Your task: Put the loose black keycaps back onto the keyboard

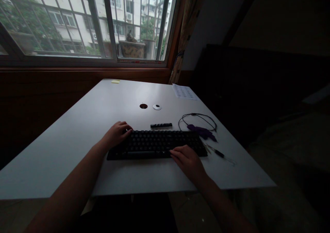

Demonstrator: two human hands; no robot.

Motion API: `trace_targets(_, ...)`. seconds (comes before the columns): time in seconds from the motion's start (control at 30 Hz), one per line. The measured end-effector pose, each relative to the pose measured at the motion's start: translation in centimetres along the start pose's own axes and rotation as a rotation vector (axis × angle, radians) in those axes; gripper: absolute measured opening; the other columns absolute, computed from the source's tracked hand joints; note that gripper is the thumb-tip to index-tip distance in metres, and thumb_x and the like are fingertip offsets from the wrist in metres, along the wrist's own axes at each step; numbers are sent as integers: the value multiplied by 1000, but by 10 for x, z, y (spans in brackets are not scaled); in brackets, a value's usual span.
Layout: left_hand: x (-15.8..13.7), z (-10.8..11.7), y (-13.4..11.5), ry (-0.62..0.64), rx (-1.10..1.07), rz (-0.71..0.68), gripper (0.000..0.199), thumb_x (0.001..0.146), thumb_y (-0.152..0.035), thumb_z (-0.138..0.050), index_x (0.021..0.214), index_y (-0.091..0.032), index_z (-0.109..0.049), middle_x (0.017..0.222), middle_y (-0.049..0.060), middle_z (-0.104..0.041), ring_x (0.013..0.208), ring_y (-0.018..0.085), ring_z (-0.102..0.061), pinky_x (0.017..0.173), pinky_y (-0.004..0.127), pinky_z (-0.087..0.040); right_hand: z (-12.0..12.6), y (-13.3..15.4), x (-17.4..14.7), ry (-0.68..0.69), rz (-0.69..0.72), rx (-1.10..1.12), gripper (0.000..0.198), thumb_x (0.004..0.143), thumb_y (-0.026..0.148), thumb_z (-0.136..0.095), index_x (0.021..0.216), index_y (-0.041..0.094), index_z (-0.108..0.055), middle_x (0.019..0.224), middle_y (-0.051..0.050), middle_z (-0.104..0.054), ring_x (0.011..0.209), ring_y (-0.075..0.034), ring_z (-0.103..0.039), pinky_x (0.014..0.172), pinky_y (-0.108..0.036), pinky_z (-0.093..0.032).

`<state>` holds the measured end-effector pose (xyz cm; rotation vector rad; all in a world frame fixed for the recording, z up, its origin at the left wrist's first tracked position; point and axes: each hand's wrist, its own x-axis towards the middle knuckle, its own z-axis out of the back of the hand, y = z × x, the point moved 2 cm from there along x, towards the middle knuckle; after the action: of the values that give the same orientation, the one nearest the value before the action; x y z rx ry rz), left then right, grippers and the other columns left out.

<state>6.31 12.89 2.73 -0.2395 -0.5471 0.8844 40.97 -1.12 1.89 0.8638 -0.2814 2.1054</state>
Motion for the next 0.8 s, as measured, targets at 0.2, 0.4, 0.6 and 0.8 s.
trace_targets(0.2,0,0,0,1,-3,0,26,96,-35,-54,97,-22,-77,95,8,-70,89,24,-60,84,40,-48,-3,-2,-3,12,-1,30,18,96,17,-63,111,23,-72,97,-6,-73,85,-17,-69,79,-34,-60)
trace_targets(0.4,0,0,0,-1,-9,-4,25,96,-33,-54,98,-23,-76,95,8,-70,89,23,-59,85,40,-48,-3,-4,-5,16,-26,23,20,95,18,-64,112,24,-74,97,-6,-74,86,-18,-71,79,-33,-61)
trace_targets(0.6,0,-1,2,4,-7,-13,25,97,-35,-54,99,-24,-76,95,7,-70,91,24,-60,85,40,-48,-8,-10,-9,15,-83,58,20,95,20,-65,113,25,-73,100,-7,-74,89,-19,-71,81,-36,-61)
trace_targets(0.8,0,0,0,4,-3,-6,26,97,-35,-53,98,-23,-76,95,7,-71,89,23,-60,84,40,-48,-6,-9,-5,3,-92,80,20,95,21,-65,113,25,-74,98,-7,-74,87,-19,-71,80,-36,-61)
